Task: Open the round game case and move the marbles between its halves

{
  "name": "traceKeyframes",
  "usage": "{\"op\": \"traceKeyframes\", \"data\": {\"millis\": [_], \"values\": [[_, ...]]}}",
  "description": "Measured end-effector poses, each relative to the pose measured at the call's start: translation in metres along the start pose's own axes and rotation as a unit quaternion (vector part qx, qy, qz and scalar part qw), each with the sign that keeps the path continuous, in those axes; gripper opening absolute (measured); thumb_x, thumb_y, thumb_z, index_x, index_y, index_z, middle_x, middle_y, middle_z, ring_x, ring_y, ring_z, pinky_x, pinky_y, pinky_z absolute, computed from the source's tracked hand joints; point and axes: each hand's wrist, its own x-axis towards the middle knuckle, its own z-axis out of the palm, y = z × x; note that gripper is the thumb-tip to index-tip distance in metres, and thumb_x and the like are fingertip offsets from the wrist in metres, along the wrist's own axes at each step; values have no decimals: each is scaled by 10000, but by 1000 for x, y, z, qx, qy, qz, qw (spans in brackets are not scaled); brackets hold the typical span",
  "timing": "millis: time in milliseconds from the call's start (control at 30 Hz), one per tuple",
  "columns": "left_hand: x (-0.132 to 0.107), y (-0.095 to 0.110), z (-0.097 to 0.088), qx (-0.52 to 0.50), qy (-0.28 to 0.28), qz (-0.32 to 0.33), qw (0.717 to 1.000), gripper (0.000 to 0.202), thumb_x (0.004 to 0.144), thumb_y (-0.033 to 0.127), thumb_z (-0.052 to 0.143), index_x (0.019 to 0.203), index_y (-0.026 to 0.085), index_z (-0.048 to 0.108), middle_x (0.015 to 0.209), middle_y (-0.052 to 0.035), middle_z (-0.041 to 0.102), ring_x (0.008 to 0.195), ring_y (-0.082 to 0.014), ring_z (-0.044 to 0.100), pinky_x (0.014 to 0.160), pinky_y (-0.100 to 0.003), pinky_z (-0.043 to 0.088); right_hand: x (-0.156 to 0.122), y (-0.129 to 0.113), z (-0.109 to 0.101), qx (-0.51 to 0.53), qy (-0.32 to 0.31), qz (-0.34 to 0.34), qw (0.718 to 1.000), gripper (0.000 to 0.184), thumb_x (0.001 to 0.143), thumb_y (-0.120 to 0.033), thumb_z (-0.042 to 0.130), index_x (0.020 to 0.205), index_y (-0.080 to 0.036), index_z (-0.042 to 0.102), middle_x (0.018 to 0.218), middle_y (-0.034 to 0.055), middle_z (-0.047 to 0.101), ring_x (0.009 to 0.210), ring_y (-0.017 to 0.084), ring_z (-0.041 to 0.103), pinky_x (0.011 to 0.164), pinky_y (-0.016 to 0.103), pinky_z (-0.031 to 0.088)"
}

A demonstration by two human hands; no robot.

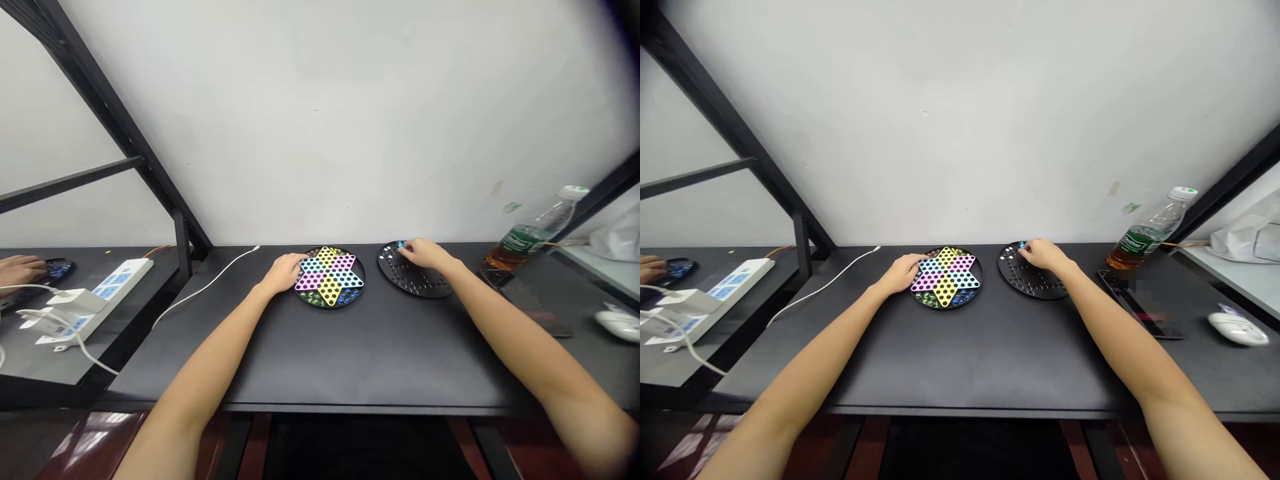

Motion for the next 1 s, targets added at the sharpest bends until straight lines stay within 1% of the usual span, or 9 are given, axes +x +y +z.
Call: {"op": "traceKeyframes", "data": {"millis": [167, 333, 433, 500, 600, 700, 833, 933, 1000], "values": [[-1, 1, -1, 8, 2, -2, 1000, 489, 934, 168, 347, 1335, 270, 609, 1357, -15, 641, 1261, -209, 565, 1130, -410, 412, -10, -25, -17, 24, 3, -27, 999, 359, 962, -415, 494, 1030, -164, 741, 983, 116, 757, 885, 248, 683, 766, 309, 469], [-1, 5, -4, 0, 5, -9, 1000, 522, 897, 117, 347, 1312, 258, 630, 1346, -19, 650, 1245, -210, 581, 1116, -386, 430, -54, -108, -40, 82, -25, -153, 984, 326, 969, -423, 506, 1005, -205, 746, 985, 80, 762, 862, 229, 683, 755, 286, 463], [-1, 8, -6, 5, -3, -15, 1000, 555, 862, 83, 362, 1322, 250, 624, 1350, -24, 647, 1246, -216, 582, 1108, -381, 439, -82, -155, -38, 67, -65, -191, 977, 320, 969, -452, 525, 1043, -216, 727, 920, 75, 751, 808, 224, 682, 715, 283, 454], [-1, 10, -7, 17, -12, -24, 999, 581, 841, 66, 377, 1339, 252, 611, 1390, -33, 619, 1269, -234, 568, 1110, -411, 440, -94, -170, -31, 41, -71, -202, 976, 335, 968, -459, 535, 1100, -208, 712, 962, 99, 734, 844, 236, 680, 729, 291, 460], [-2, 14, -12, 52, -15, -54, 997, 564, 816, 63, 425, 1302, 255, 638, 1504, -49, 516, 1355, -287, 496, 1112, -483, 436, -97, -171, -20, 0, -60, -210, 976, 356, 994, -412, 493, 1224, -211, 676, 1058, 129, 693, 958, 256, 661, 778, 305, 477], [-1, 20, -17, 95, -2, -48, 994, 421, 811, 76, 458, 1106, 206, 729, 1529, -81, 485, 1387, -332, 452, 1109, -517, 428, -87, -159, -12, -28, -47, -211, 976, 379, 1012, -369, 453, 1302, -215, 642, 1107, 139, 660, 1037, 269, 634, 836, 326, 487], [-1, 31, -21, 138, 22, -17, 990, 297, 860, 127, 463, 902, 173, 753, 1356, -122, 636, 1304, -343, 524, 1107, -517, 418, -69, -149, -4, -30, -19, -185, 982, 414, 1028, -339, 422, 1388, -211, 581, 1203, 143, 631, 1096, 267, 618, 911, 338, 481], [-3, 42, -19, 148, 25, 3, 989, 275, 856, 133, 471, 908, 151, 741, 1170, -161, 709, 1173, -336, 601, 1079, -514, 428, -60, -148, -2, -24, -8, -153, 988, 401, 1027, -323, 424, 1363, -187, 596, 1241, 144, 621, 1104, 257, 624, 916, 326, 486], [-6, 49, -15, 161, 32, 24, 986, 277, 869, 147, 458, 964, 149, 718, 1154, -164, 701, 1153, -322, 607, 1069, -512, 432, -57, -148, -3, -18, -10, -145, 989, 374, 1021, -311, 434, 1308, -166, 625, 1226, 140, 634, 1092, 250, 633, 925, 320, 483]]}}
